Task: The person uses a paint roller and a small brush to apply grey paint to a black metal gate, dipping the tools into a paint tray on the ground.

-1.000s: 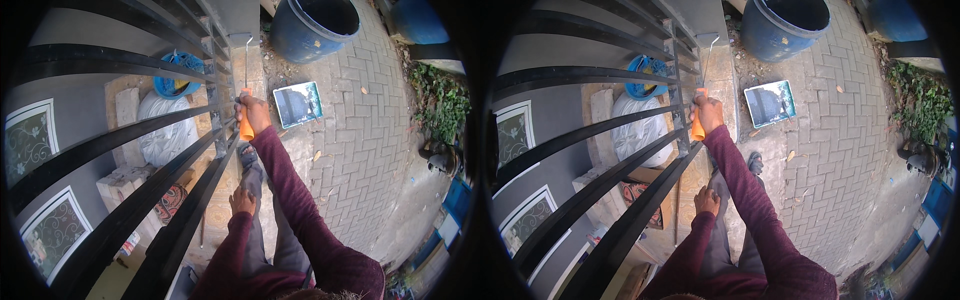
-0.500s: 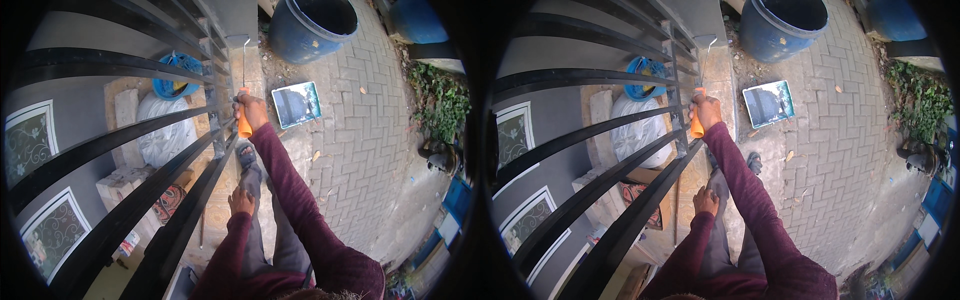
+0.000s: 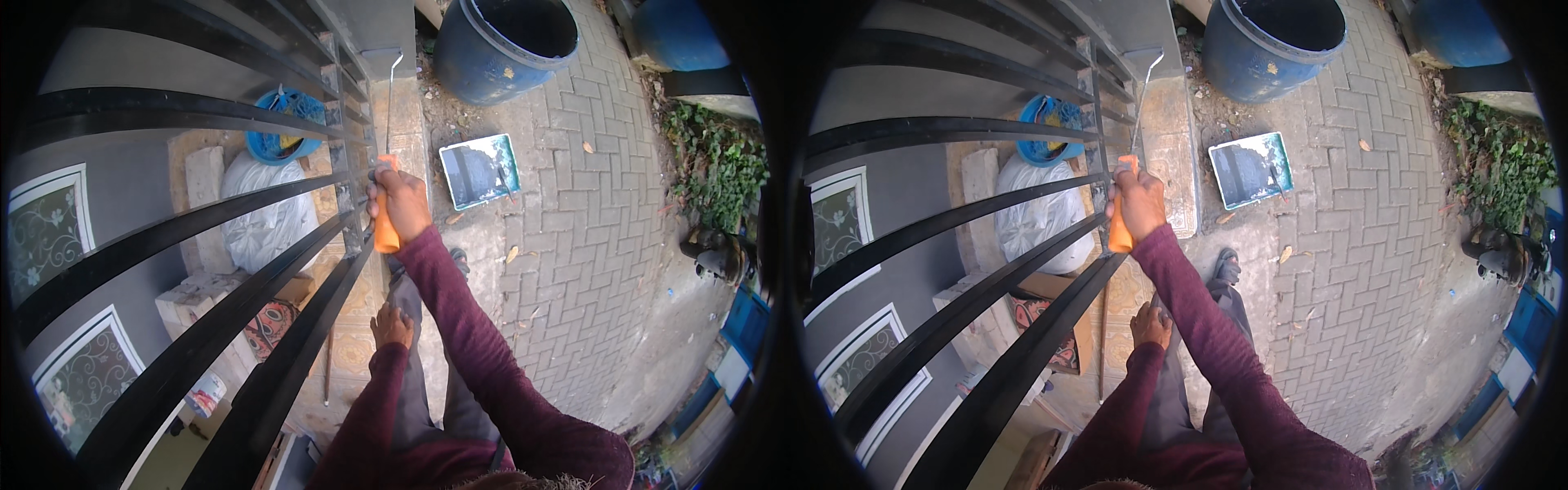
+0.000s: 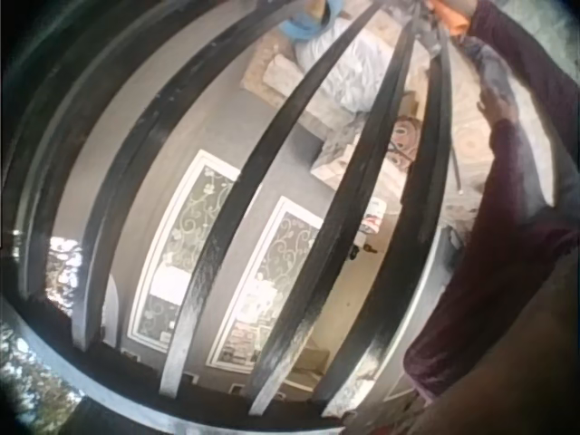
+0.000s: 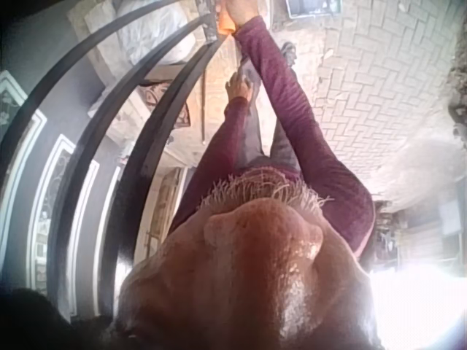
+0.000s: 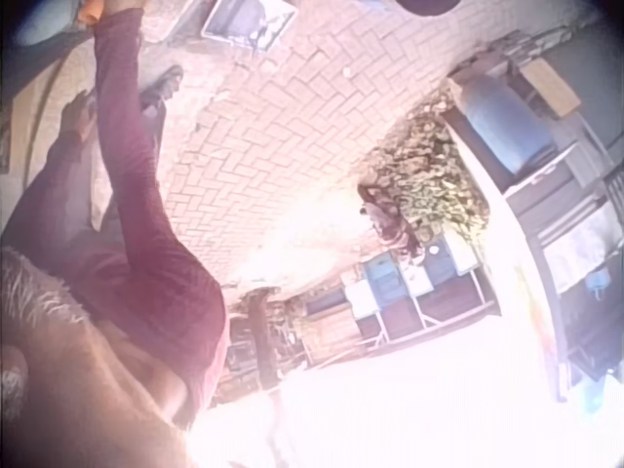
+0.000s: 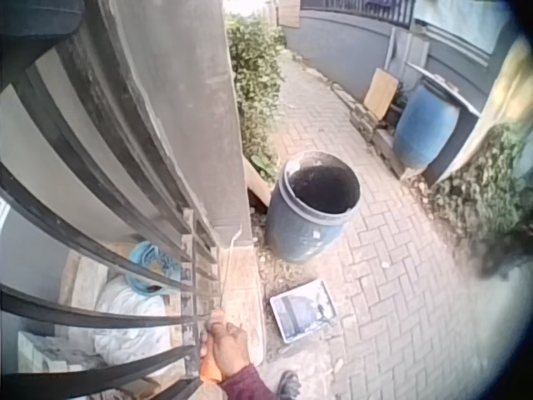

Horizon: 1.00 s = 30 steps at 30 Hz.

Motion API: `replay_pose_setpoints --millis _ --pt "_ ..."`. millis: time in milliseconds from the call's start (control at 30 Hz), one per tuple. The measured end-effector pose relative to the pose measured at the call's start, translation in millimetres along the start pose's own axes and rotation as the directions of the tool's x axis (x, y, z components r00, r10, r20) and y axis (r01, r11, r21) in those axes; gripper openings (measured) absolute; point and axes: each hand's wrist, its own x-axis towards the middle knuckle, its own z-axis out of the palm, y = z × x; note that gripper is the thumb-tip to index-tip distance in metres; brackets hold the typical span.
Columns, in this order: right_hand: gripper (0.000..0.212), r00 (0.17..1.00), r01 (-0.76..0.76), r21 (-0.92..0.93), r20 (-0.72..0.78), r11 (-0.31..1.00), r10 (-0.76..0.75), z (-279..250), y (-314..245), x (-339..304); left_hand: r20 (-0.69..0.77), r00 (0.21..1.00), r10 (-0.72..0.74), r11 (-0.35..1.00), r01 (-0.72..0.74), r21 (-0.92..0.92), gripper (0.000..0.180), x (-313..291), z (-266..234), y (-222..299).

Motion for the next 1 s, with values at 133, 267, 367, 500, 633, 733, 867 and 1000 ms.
replay_pose_setpoints --millis 133,267,367,500,633,733,867,1000 --pt "0.02 0.998 0.025 -0.055 -0.053 0.998 -0.028 -18 19 62 -0.007 1.0 0.006 1.0 -0.006 -0.002 0.032 2 2 1" --pt "0.019 0.996 -0.029 -0.097 -0.087 0.995 0.02 -49 39 90 0.005 1.0 -0.002 1.0 0.002 0.0 0.032 1 -4 5" --pt "0.019 0.995 -0.064 -0.138 -0.091 0.988 0.051 -73 41 89 0.015 1.0 -0.021 1.0 0.021 -0.019 0.032 0 -6 7" --pt "0.019 0.994 -0.059 -0.139 -0.097 0.989 0.046 -93 35 99 -0.071 0.997 0.017 1.0 -0.018 -0.013 0.03 -1 -6 9" --pt "0.018 0.994 -0.065 -0.091 -0.09 0.994 0.057 -101 28 126 -0.142 0.987 0.077 0.997 -0.077 0.009 0.029 0 -8 9" --pt "0.017 0.993 -0.065 -0.111 -0.103 0.992 0.054 -107 39 137 -0.109 0.992 0.061 0.998 -0.061 -0.002 0.029 0 -14 13" --pt "0.018 0.993 -0.061 -0.097 -0.111 0.993 0.051 -108 52 143 0.066 0.997 -0.031 0.999 0.032 -0.018 0.032 1 -15 11" --pt "0.017 0.997 -0.037 -0.076 -0.077 0.996 0.031 -92 40 128 0.021 0.999 -0.032 0.999 0.033 -0.02 0.031 2 -15 10"
